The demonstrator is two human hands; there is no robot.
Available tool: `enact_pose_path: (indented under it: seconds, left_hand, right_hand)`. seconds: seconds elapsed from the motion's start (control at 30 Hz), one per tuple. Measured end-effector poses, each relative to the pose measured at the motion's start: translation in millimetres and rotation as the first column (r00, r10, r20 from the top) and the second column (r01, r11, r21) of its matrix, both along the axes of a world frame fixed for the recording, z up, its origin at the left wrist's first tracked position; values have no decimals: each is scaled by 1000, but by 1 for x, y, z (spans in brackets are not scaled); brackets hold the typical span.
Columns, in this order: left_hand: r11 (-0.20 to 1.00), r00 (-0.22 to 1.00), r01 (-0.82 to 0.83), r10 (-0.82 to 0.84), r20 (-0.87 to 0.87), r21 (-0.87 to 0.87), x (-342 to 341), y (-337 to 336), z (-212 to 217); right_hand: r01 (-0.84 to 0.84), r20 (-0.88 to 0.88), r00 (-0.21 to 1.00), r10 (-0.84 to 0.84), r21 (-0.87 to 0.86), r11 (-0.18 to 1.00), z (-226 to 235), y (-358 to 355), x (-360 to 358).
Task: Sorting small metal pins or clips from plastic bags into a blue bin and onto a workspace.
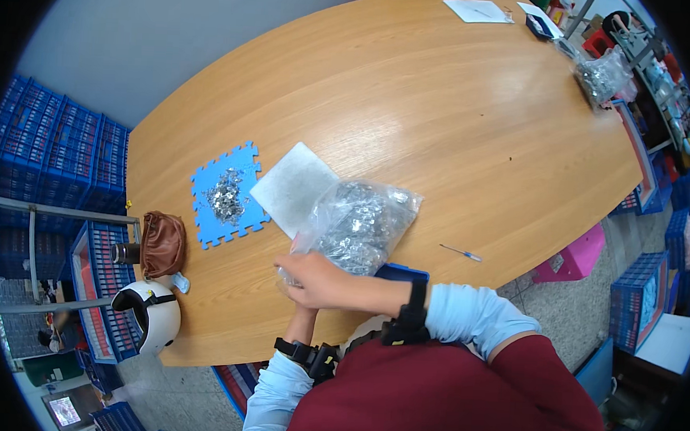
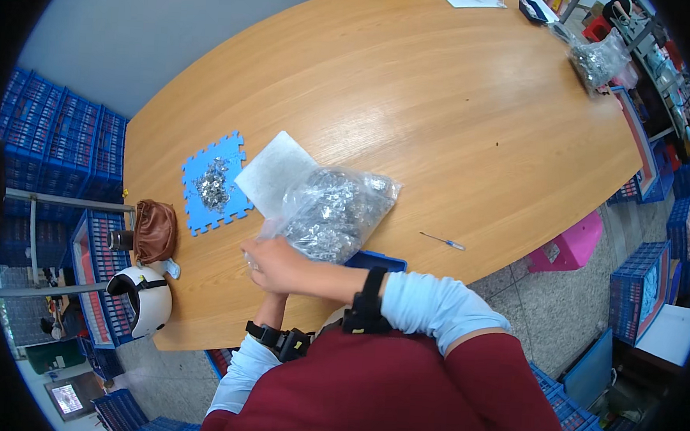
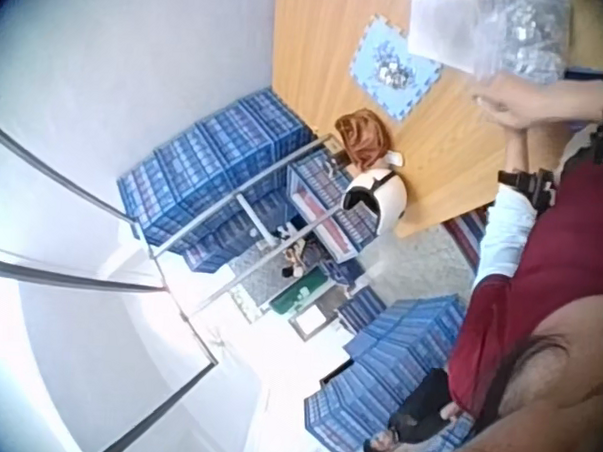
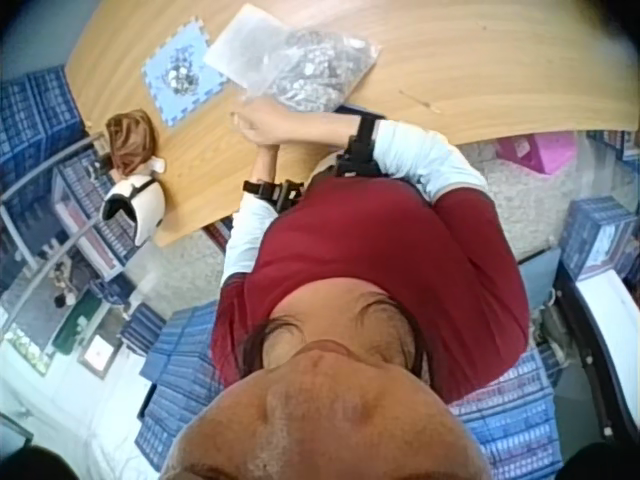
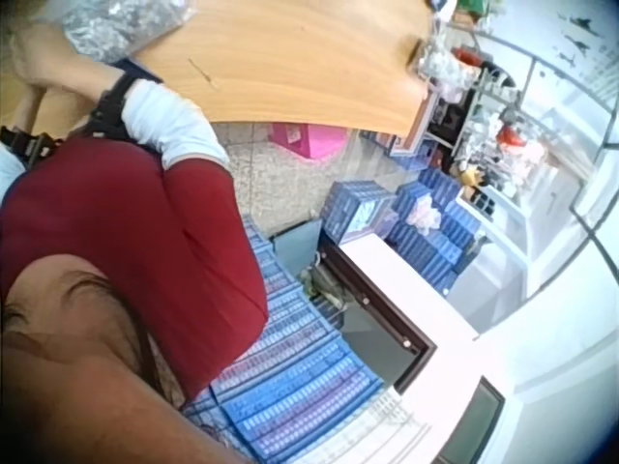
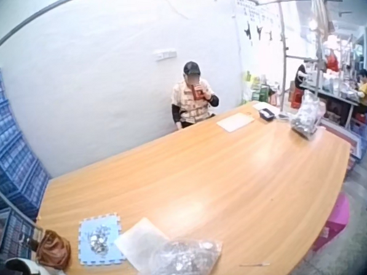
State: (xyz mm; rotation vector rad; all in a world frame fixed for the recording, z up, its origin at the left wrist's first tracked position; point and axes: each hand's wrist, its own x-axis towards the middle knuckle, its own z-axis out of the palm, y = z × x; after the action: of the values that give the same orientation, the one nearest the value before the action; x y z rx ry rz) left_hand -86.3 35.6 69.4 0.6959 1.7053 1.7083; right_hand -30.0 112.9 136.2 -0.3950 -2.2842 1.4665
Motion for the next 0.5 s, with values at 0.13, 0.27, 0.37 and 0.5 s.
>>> enact_pose_path:
  seconds: [0.13, 0.27, 0.37, 0.5]
  left_hand:
    - [991, 987, -136, 134, 92, 18, -19, 9, -1]
    - [958, 960, -281, 280, -31, -62, -17, 20, -1]
    - [969, 964, -249, 247, -94, -9, -16, 18, 0]
    - [975, 968, -219, 212, -137, -38, -26, 6, -16]
  right_hand:
    - [-24, 69, 997, 46, -292, 956, 18, 68, 14]
    - [71, -44, 997, -60, 319, 945, -49, 120, 25]
    - [-142, 91, 989, 113, 437, 888, -54, 111, 15]
    - [-283, 160, 957, 240, 353, 892, -44, 97, -8]
